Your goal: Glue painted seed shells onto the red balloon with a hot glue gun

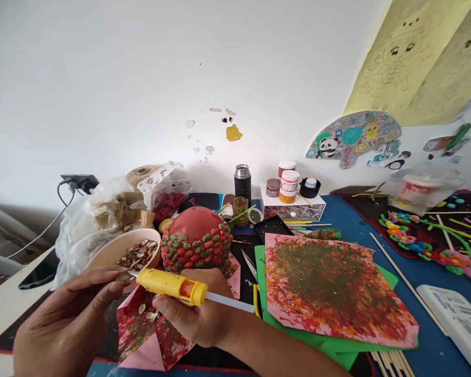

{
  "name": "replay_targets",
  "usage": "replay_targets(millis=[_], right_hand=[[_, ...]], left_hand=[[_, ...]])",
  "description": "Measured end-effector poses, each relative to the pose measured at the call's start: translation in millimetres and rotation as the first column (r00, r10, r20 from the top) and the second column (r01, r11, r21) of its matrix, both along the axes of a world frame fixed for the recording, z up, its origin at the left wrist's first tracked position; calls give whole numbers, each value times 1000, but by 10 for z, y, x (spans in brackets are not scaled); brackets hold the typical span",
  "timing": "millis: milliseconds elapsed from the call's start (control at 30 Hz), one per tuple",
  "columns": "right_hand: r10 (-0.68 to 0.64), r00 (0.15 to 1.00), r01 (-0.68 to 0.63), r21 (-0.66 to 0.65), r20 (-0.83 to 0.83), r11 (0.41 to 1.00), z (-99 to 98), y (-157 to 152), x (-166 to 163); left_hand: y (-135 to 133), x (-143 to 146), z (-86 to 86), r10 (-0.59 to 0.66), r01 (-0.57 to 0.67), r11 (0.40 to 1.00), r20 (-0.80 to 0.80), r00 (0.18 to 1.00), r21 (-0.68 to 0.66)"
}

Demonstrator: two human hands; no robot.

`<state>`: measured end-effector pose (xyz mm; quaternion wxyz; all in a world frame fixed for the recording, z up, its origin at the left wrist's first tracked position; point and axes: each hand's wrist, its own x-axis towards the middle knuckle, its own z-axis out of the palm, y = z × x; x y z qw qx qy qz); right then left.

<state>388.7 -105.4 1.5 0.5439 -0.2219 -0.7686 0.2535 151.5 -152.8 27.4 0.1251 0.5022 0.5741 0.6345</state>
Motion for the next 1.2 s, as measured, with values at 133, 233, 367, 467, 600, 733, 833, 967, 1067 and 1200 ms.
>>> replay_targets(millis=[133, 233, 367, 467, 600, 733, 833, 967, 1067, 1200], right_hand=[[-2, 1000, 2, -4, -24, 1000, 56, -10, -6], [-2, 999, 2, 4, -38, 1000, 78, -17, -8], [-10, 1000, 10, -16, -18, 1000, 71, -20, -13], [-17, 1000, 17, -19, -16, 1000, 68, -17, -24], [-9, 999, 10, 13, -50, 1000, 74, -15, -39], [-20, 999, 21, 13, -32, 1000, 57, -18, -30], [-20, 1000, 20, 12, -16, 1000, 44, -19, -22], [-15, 1000, 16, 14, -16, 1000, 57, -20, -27], [-19, 1000, 19, 7, -17, 1000, 61, -21, -35], [-15, 1000, 15, 1, -1, 1000, 29, -24, -40]], left_hand=[[-13, 12, 36, 0, 0, 1000, 8, 1000, 12], [-24, 4, 36, 1, -1, 1000, 8, 1000, 5], [-34, -15, 14, 16, -16, 1000, 3, 1000, -4], [-40, -26, -1, 24, -24, 1000, 5, 1000, -1], [-38, -19, 6, 14, -15, 1000, 20, 1000, 10], [-27, -2, 19, 8, -8, 1000, 17, 1000, 18], [-28, -6, 3, 22, -22, 1000, 22, 1000, 15], [-27, -23, -27, 33, -33, 999, 34, 999, 3], [-14, -28, -33, 36, -36, 999, 38, 999, -1], [6, -45, -37, 27, -27, 1000, 48, 998, 0]])
